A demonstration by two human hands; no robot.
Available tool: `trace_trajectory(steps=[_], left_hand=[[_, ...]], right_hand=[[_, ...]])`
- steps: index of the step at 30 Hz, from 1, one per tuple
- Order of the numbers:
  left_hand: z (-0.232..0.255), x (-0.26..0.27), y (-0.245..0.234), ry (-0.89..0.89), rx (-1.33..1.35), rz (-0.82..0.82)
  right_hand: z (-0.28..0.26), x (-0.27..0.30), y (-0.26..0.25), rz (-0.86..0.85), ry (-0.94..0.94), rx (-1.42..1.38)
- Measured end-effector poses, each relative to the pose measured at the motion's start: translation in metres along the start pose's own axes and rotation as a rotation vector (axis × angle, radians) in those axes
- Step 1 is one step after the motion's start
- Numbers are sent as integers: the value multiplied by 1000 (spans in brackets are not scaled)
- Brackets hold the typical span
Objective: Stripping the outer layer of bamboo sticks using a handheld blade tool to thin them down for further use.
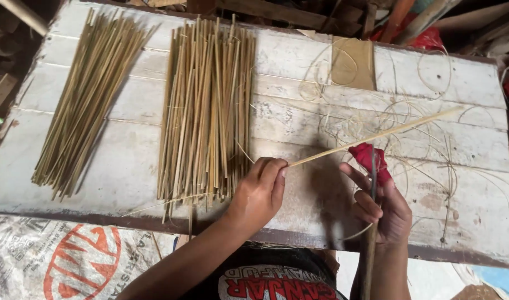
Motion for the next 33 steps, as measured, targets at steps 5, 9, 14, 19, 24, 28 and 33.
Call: trace_trajectory(steps=[5,9,14,19,24,28,33], left_hand=[[13,-6,11,-39,72,-244],[12,5,9,-136,227,-434],[6,12,11,-169,121,-334],[1,18,0,-145,172,-324],[-7,32,-39,-167,240,-360],[-8,32,-38,-296,179,-463],[-10,32,-2,-232,278,-340]], right_hand=[[-14,4,21,15,-34,116],[-18,1,36,309,-231,692],[38,-6,60,260,29,277],[34,-16,16,144,255,433],[-70,-25,-27,573,-57,636],[-70,-36,40,539,-222,672],[63,-14,42,364,371,511]])
Point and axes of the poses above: each hand's wrist, its own x-axis away from the middle knuckle, its own y-axis out of the palm, z = x × y, the point moved 1 cm from there along -x, towards the middle knuckle, and after that the axes turned 3 degrees about z, right-handed, at the moved point
